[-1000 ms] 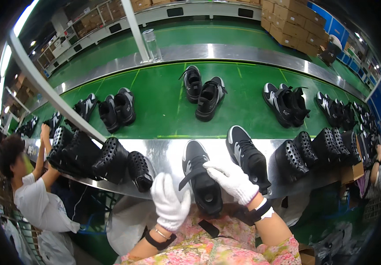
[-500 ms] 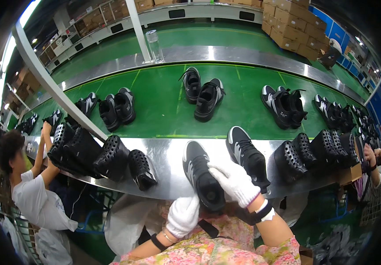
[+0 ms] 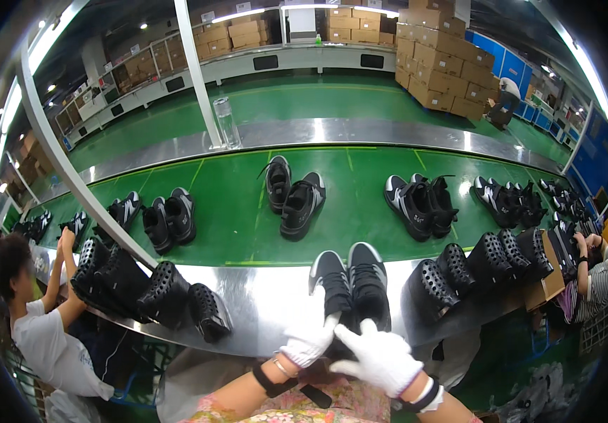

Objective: Organizing and inspecting shoes on a conveyor belt in a shoe manufacturing facility.

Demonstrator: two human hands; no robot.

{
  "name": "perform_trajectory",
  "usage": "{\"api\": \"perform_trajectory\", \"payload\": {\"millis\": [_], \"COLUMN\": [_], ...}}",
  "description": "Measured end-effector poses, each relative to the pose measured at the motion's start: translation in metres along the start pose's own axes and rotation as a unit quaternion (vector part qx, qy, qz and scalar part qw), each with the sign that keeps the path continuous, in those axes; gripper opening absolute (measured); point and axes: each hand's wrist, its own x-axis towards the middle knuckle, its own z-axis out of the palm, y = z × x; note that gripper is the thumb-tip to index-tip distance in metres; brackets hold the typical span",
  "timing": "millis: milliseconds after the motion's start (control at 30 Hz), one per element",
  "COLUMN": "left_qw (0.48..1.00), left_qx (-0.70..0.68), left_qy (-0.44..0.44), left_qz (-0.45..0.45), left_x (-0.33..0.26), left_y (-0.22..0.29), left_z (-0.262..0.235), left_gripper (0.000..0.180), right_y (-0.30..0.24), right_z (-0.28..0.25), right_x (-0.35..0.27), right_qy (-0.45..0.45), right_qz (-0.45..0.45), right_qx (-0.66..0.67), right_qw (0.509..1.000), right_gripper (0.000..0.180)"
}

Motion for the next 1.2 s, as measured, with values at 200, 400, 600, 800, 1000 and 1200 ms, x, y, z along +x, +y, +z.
{"api": "perform_trajectory", "payload": {"millis": [200, 400, 600, 800, 1000, 1200], "left_qw": [0.995, 0.997, 0.977, 0.993, 0.997, 0.989], "left_qx": [-0.09, -0.019, 0.172, 0.095, 0.037, 0.109], "left_qy": [-0.035, 0.045, 0.108, 0.075, 0.029, 0.101], "left_qz": [-0.022, -0.066, 0.058, 0.002, -0.066, -0.02], "left_x": [-0.017, -0.055, -0.075, -0.072, -0.066, -0.091], "left_y": [-0.026, -0.061, -0.078, -0.071, -0.072, -0.089], "left_z": [-0.01, -0.029, -0.019, -0.026, -0.022, 0.007], "left_gripper": [0.049, 0.043, 0.03, 0.03, 0.034, 0.04], "right_y": [0.04, 0.096, 0.069, -0.017, 0.04, 0.011], "right_z": [0.021, -0.005, -0.017, 0.013, 0.026, -0.007], "right_x": [0.076, 0.197, 0.268, 0.312, 0.399, 0.452], "right_qy": [0.109, 0.184, 0.185, 0.177, 0.214, 0.064], "right_qz": [0.053, 0.064, 0.175, 0.017, 0.034, -0.028], "right_qx": [-0.051, -0.082, -0.178, -0.021, 0.109, 0.158], "right_qw": [0.991, 0.977, 0.95, 0.984, 0.97, 0.985], "right_gripper": [0.04, 0.039, 0.041, 0.033, 0.039, 0.074]}}
